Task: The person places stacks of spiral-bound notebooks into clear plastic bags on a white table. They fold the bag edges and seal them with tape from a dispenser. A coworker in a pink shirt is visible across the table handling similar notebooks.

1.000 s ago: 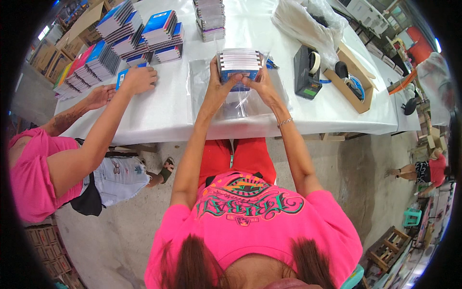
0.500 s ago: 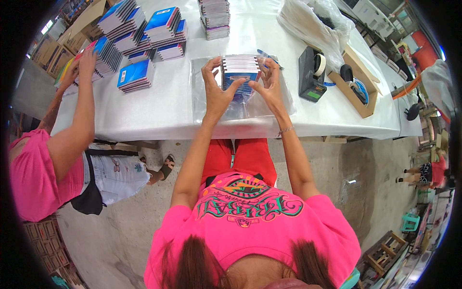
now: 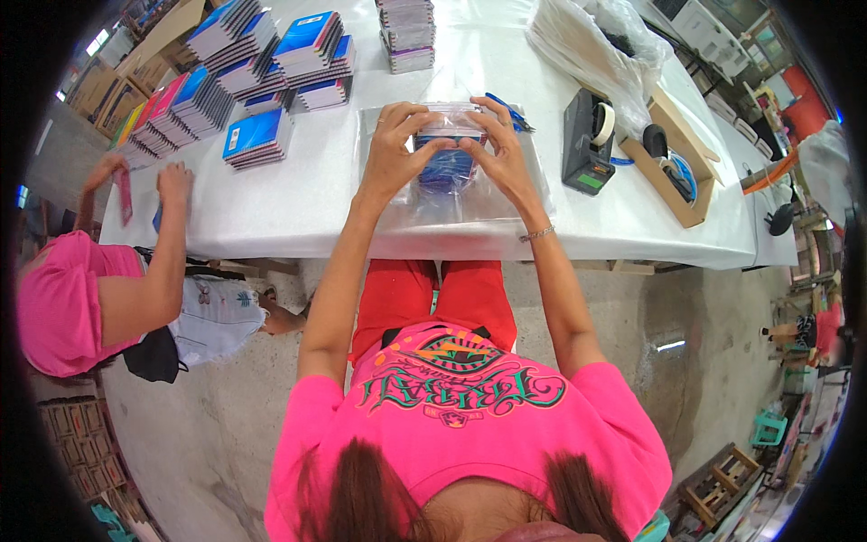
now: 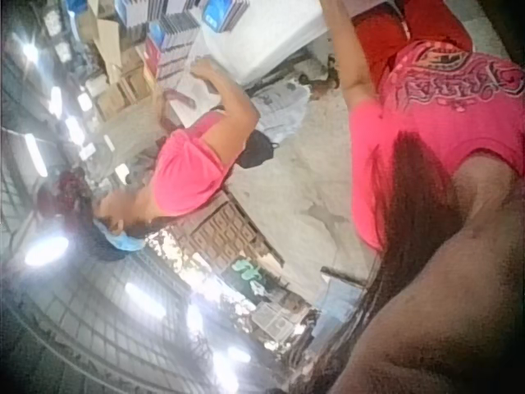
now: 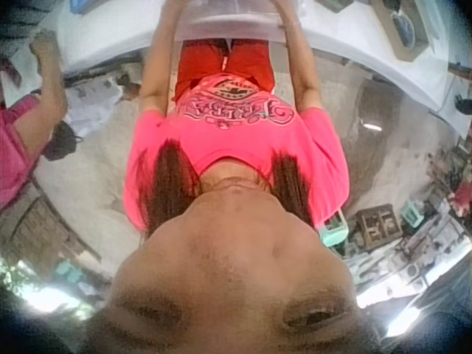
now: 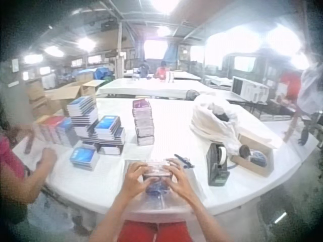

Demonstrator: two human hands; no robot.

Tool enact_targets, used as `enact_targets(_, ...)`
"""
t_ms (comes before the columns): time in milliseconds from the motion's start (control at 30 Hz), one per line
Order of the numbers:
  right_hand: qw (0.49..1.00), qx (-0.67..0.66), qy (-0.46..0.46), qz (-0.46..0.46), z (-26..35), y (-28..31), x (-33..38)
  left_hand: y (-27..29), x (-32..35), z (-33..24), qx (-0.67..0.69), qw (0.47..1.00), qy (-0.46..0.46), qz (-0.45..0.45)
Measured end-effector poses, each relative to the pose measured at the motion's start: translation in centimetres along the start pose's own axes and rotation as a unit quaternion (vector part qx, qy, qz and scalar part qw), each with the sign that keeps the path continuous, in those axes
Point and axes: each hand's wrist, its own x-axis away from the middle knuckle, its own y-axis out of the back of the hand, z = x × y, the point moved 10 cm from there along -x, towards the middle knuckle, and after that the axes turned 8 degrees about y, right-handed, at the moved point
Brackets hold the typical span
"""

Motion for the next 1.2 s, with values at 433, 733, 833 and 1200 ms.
enact_targets(433,0.999,-0.021,0.001,-0.033,0.8,0.5,0.0,-0.4,-0.2,-0.7,-0.013,1.0,-0.003,0.001)
enact_targets(733,0.993,-0.102,-0.034,0.044,-0.4,0.3,-1.7,-0.3,-0.9,-0.4,-0.023,0.999,0.037,0.022)
enact_targets(833,0.993,-0.093,-0.062,0.045,-1.1,0.5,-2.1,-0.3,-1.2,-1.0,-0.056,0.997,0.043,0.015)
enact_targets(1200,0.985,-0.135,-0.106,-0.009,-2.2,0.6,-3.1,-0.4,-2.3,1.4,0.009,0.989,0.143,-0.022)
